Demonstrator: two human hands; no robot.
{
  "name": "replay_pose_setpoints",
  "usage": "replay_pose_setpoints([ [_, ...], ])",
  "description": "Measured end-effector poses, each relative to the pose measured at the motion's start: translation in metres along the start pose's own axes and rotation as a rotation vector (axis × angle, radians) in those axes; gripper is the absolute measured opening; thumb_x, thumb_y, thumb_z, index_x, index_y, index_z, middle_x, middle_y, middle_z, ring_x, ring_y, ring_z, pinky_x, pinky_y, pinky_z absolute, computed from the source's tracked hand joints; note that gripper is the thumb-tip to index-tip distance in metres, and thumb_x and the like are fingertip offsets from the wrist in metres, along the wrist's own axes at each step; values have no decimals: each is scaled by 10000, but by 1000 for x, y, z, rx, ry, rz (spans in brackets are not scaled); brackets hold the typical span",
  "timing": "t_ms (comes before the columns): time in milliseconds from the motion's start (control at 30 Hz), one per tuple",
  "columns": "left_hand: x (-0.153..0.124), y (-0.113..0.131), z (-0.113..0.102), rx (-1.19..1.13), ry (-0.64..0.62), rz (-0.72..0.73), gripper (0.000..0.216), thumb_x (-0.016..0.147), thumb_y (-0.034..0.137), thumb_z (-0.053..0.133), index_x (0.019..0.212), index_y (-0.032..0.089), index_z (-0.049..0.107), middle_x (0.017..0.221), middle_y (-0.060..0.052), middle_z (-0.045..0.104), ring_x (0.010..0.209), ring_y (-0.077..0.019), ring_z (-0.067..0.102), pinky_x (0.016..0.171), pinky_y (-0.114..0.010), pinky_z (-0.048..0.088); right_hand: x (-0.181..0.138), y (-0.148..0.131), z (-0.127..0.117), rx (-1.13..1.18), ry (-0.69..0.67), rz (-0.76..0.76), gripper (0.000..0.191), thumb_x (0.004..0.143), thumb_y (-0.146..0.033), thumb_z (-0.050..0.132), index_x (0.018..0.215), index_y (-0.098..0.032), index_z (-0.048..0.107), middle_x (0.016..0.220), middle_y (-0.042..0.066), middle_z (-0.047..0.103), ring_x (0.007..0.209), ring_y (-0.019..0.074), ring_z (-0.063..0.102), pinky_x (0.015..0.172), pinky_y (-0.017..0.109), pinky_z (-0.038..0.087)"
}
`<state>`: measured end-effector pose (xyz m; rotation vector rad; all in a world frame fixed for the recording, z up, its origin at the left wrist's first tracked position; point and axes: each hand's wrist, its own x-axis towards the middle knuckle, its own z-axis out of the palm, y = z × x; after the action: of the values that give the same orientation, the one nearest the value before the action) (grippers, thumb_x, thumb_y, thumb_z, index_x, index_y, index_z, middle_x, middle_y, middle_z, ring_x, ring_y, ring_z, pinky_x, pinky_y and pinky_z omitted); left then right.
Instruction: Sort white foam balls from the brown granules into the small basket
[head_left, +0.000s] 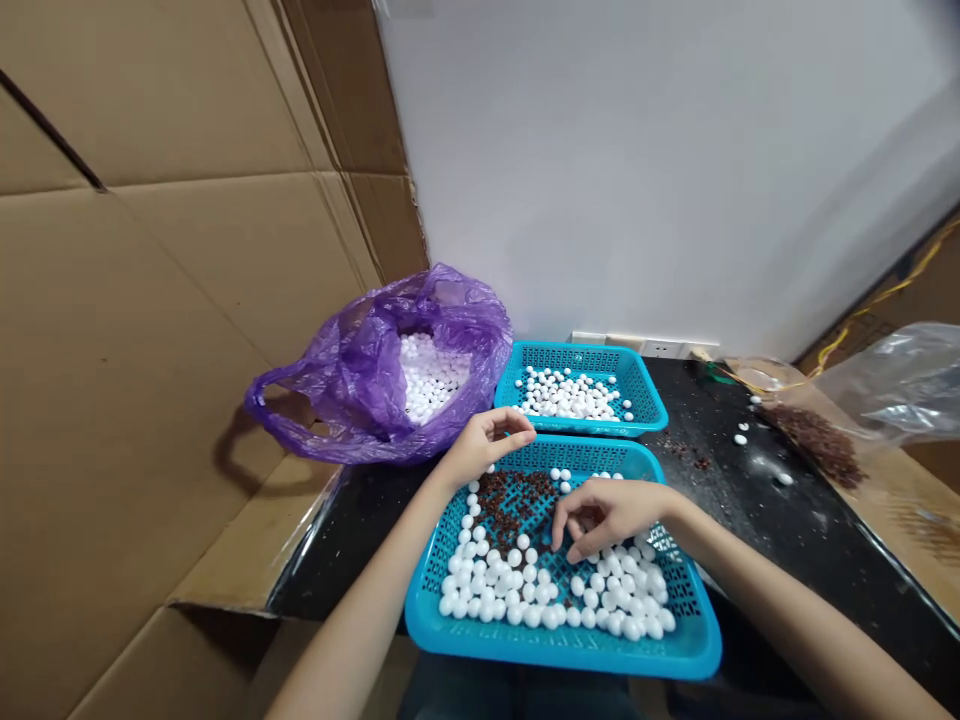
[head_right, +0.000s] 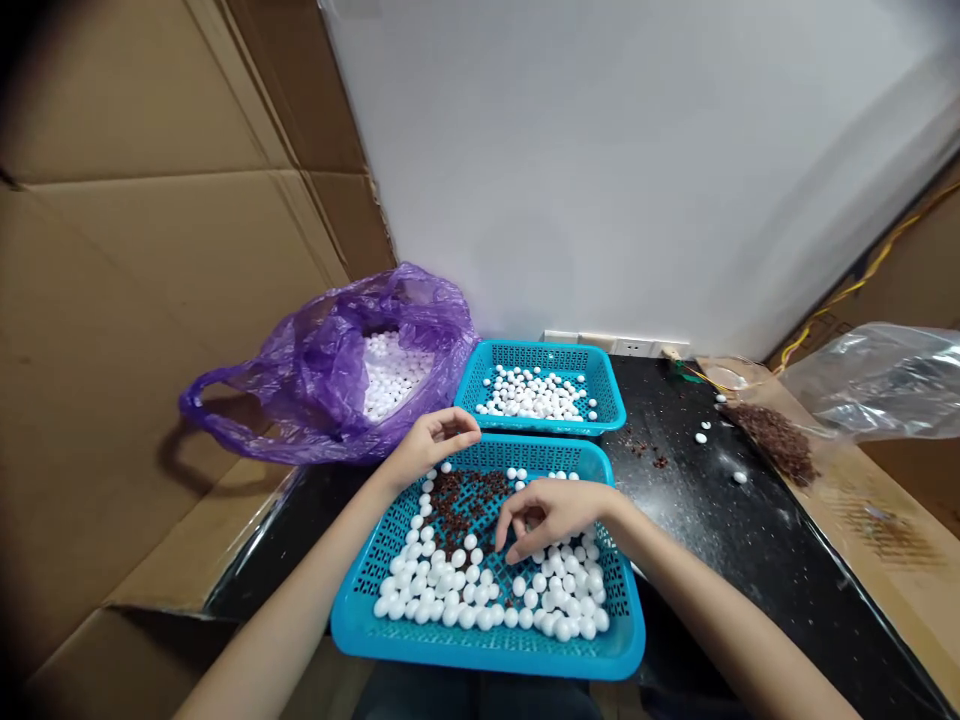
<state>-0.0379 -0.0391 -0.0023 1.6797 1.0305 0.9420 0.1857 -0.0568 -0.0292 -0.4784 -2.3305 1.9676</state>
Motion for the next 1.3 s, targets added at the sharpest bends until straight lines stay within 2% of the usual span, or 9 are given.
replay_pose_setpoints([
  [200, -6, 8, -2, -15, 38, -78, 215, 741, 348, 647, 785, 144, 595, 737, -4, 600, 706, -119, 554, 698, -250, 448, -1, -3, 2, -114, 22, -63, 195, 785, -250, 713, 961, -172, 682, 621, -47, 560, 519, 85, 484, 487, 175, 335],
  [400, -11, 12, 0, 3, -122, -141, 197, 728, 314, 669, 774, 133, 604, 754, -17, 617, 715, -124, 573, 711, -259, 463, 0, -1, 3, -163, 78, -68, 169, 793, -270, 706, 939, -187, 691, 615, -43, 555, 526, 99, 493, 491, 177, 347],
  [533, -13, 12, 0, -12, -142, -126, 183, 734, 304, 667, 781, 136, 613, 770, -22, 626, 735, -129, 581, 731, -264, 466, 4, -2, 5, -209, 110, -98, 129, 837, -256, 662, 939, -181, 689, 625, -39, 546, 531, 102, 489, 509, 185, 354],
  [733, -17, 13, -3, -56, -118, -51, 182, 751, 311, 658, 790, 140, 611, 759, -11, 613, 706, -116, 568, 707, -250, 452, 12, -16, 31, -469, 18, -168, 212, 783, -136, 702, 986, -187, 672, 856, 19, 642, 745, 163, 597, 671, 222, 421],
  [933, -48, 33, -10, 13, -35, -28, 180, 783, 327, 628, 812, 150, 609, 799, -19, 614, 743, -132, 566, 713, -251, 454, 9, -27, 51, -638, 33, -78, 197, 854, -164, 623, 1041, -219, 650, 939, 49, 639, 790, 207, 615, 684, 261, 434],
  [1067, -89, 47, -3, 68, 23, -58, 117, 785, 285, 636, 772, 168, 632, 763, -12, 628, 743, -143, 571, 708, -247, 448, 1, -43, 60, -518, 283, -73, 142, 889, -216, 589, 1015, -190, 647, 974, 81, 609, 845, 230, 590, 723, 308, 447],
  [1133, -107, 51, 7, 44, 64, -64, 101, 775, 270, 653, 731, 180, 637, 733, -12, 637, 721, -148, 579, 693, -250, 452, -4, -52, 70, -236, 520, -109, 118, 897, -246, 592, 994, -212, 649, 965, 63, 617, 884, 221, 582, 778, 318, 453],
  [1233, -125, 54, 29, -127, 205, -58, 61, 753, 256, 680, 732, 208, 648, 709, -19, 631, 726, -166, 590, 681, -260, 471, -6, -59, 92, 297, 891, -139, 101, 862, -307, 647, 936, -240, 663, 889, 43, 628, 805, 203, 594, 656, 274, 493],
  [1300, -129, 55, 45, -278, 269, -48, 78, 740, 263, 691, 707, 212, 642, 685, -21, 618, 684, -158, 574, 641, -251, 473, -2, -61, 109, 568, 1051, -189, 132, 826, -340, 689, 923, -252, 678, 840, 36, 632, 769, 195, 598, 625, 260, 503],
])
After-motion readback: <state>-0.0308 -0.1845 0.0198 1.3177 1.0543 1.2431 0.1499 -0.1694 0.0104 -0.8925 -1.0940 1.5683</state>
